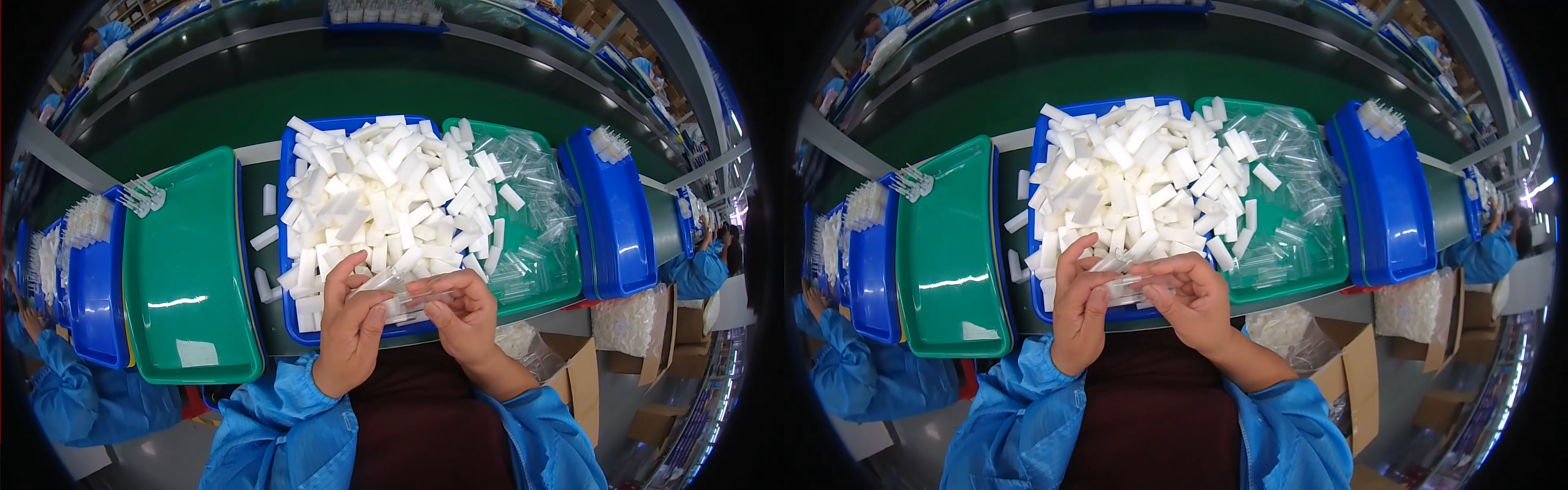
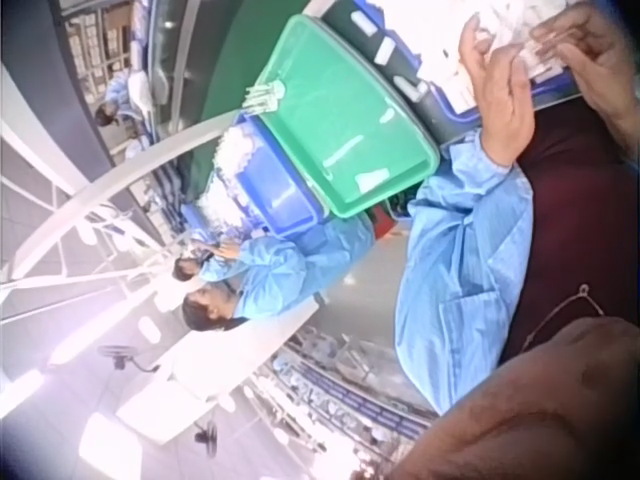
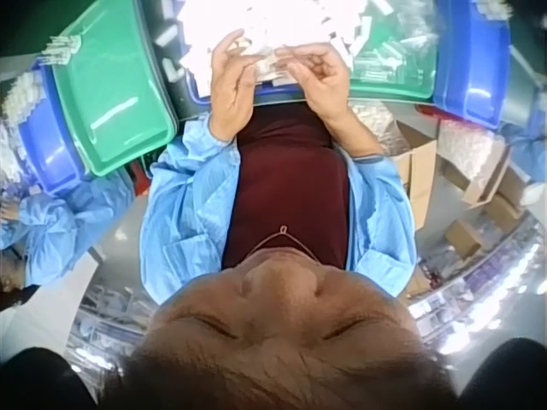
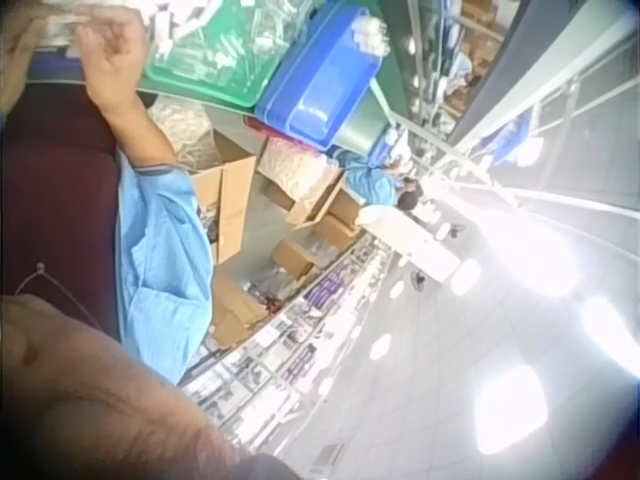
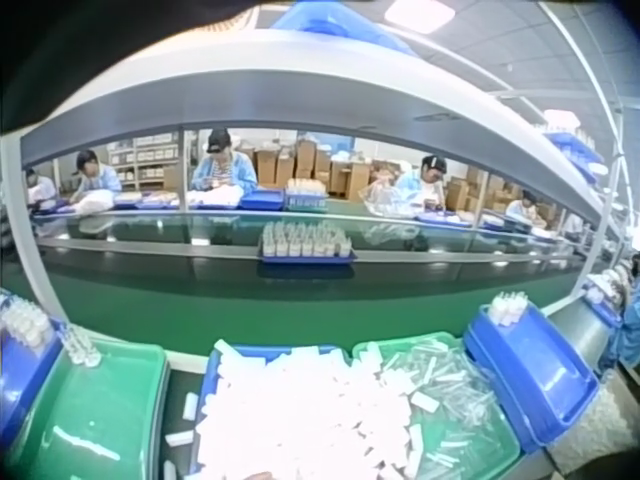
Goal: The person assembles small plastic components into sets by hand, then secures each set with a rubber band.
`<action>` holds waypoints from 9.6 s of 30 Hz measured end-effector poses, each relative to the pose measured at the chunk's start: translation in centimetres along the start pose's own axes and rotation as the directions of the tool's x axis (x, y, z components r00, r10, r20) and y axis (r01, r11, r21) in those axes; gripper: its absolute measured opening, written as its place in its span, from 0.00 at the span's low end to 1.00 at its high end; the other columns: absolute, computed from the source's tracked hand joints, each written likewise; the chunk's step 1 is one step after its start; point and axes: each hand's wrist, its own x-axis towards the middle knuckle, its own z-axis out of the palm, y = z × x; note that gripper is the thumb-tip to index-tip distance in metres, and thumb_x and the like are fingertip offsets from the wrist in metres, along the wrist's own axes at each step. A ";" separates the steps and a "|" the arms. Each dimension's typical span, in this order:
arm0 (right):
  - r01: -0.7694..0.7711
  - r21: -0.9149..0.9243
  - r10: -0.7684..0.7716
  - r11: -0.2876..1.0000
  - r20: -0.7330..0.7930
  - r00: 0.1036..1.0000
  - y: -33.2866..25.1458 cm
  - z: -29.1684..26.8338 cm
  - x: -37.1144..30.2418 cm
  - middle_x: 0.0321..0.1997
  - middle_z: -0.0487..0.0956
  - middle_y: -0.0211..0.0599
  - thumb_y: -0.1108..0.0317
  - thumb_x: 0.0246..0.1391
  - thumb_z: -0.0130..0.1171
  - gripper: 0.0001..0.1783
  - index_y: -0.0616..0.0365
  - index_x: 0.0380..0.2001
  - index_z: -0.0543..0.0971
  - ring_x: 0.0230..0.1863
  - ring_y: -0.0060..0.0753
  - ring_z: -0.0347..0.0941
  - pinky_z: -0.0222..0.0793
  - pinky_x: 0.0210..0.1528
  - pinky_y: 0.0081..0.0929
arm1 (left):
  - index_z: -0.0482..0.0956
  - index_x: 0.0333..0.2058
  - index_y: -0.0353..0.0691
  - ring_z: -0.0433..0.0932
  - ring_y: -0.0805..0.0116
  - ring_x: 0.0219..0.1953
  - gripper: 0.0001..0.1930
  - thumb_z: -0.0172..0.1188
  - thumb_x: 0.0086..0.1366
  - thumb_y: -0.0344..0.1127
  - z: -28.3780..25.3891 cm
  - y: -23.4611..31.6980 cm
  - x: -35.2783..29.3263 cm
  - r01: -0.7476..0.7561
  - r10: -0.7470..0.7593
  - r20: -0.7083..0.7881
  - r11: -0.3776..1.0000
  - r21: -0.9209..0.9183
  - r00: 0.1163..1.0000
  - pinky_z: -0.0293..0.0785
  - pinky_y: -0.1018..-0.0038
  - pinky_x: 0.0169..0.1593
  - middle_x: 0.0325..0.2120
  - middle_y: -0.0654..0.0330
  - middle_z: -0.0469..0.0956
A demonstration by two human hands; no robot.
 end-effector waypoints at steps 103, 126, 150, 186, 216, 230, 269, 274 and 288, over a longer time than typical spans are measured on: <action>-0.164 0.162 0.175 0.973 -0.058 0.983 -1.7 -1.5 1.0 0.42 0.72 0.32 0.80 0.53 0.56 0.16 0.62 0.47 0.73 0.35 0.16 0.69 0.66 0.38 0.13 | 0.71 0.41 0.34 0.66 0.47 0.52 0.13 0.59 0.56 0.26 0.1 0.0 -0.1 -0.111 0.099 0.077 0.979 0.169 0.992 0.65 0.60 0.54 0.59 0.42 0.53; -0.144 0.042 0.147 0.989 -0.066 0.987 -0.4 -1.1 1.1 0.36 0.74 0.31 0.78 0.56 0.54 0.10 0.63 0.42 0.73 0.23 0.12 0.63 0.59 0.25 0.11 | 0.71 0.41 0.35 0.66 0.49 0.53 0.14 0.59 0.55 0.24 0.4 0.0 -0.3 -0.098 0.088 0.088 0.988 0.122 0.992 0.64 0.62 0.55 0.59 0.42 0.55; -0.206 0.010 0.206 0.979 -0.019 0.978 -1.3 -2.1 0.6 0.41 0.78 0.41 0.81 0.50 0.60 0.15 0.68 0.43 0.74 0.45 0.28 0.75 0.71 0.49 0.23 | 0.70 0.43 0.34 0.65 0.48 0.53 0.14 0.58 0.57 0.26 0.2 0.1 0.0 -0.097 0.079 0.115 0.982 0.161 0.990 0.66 0.62 0.53 0.59 0.43 0.53; 0.012 -0.154 -0.010 0.988 0.009 1.000 -0.5 -1.6 -0.2 0.40 0.78 0.44 0.83 0.49 0.61 0.12 0.69 0.39 0.76 0.42 0.30 0.76 0.72 0.46 0.22 | 0.75 0.34 0.34 0.67 0.53 0.47 0.05 0.57 0.58 0.25 0.5 -0.1 -0.1 -0.017 0.016 0.043 0.999 0.032 0.999 0.66 0.65 0.51 0.57 0.43 0.57; 0.219 -0.810 -0.111 0.544 0.190 0.976 -3.0 0.2 0.7 0.34 0.82 0.23 0.68 0.38 0.71 0.11 0.50 0.29 0.83 0.39 0.32 0.71 0.59 0.45 0.26 | 0.41 0.64 0.38 0.42 0.38 0.67 0.52 0.28 0.55 0.78 2.0 -3.5 -1.3 -0.396 0.391 -0.298 0.917 0.046 0.871 0.39 0.51 0.65 0.64 0.32 0.40; 0.221 -0.753 -0.077 0.620 0.222 0.972 -2.3 0.6 0.2 0.33 0.82 0.29 0.70 0.38 0.71 0.10 0.53 0.27 0.82 0.40 0.34 0.69 0.61 0.48 0.30 | 0.37 0.65 0.40 0.38 0.36 0.67 0.52 0.26 0.56 0.78 1.7 -4.1 -1.3 -0.465 0.473 -0.267 0.880 0.098 0.839 0.36 0.43 0.64 0.63 0.30 0.35; 0.506 -0.678 -0.146 0.533 0.515 0.845 -5.4 -0.9 -0.4 0.56 0.69 0.39 0.55 0.40 0.70 0.28 0.50 0.46 0.76 0.53 0.39 0.67 0.52 0.46 0.32 | 0.52 0.62 0.38 0.69 0.58 0.53 0.31 0.44 0.69 0.53 0.7 -0.1 -2.0 0.705 -0.138 0.697 0.256 -0.661 0.703 0.64 0.62 0.58 0.52 0.49 0.66; 0.597 -0.764 -0.194 0.246 0.564 0.802 -2.7 -0.2 -1.2 0.58 0.69 0.37 0.48 0.31 0.72 0.39 0.46 0.50 0.73 0.55 0.38 0.66 0.51 0.45 0.33 | 0.57 0.60 0.38 0.63 0.61 0.60 0.27 0.48 0.69 0.47 1.3 -0.1 -2.9 0.626 -0.291 0.558 0.443 -0.642 0.777 0.62 0.64 0.60 0.57 0.55 0.62; 0.368 -0.897 -0.067 0.245 0.363 0.929 -1.8 1.4 1.8 0.59 0.67 0.40 0.61 0.41 0.65 0.14 0.51 0.32 0.78 0.62 0.46 0.58 0.48 0.49 0.41 | 0.63 0.42 0.39 0.77 0.63 0.34 0.18 0.58 0.55 0.21 -2.1 -0.1 -1.4 0.337 -0.416 0.139 0.454 -0.825 0.899 0.75 0.77 0.27 0.32 0.53 0.74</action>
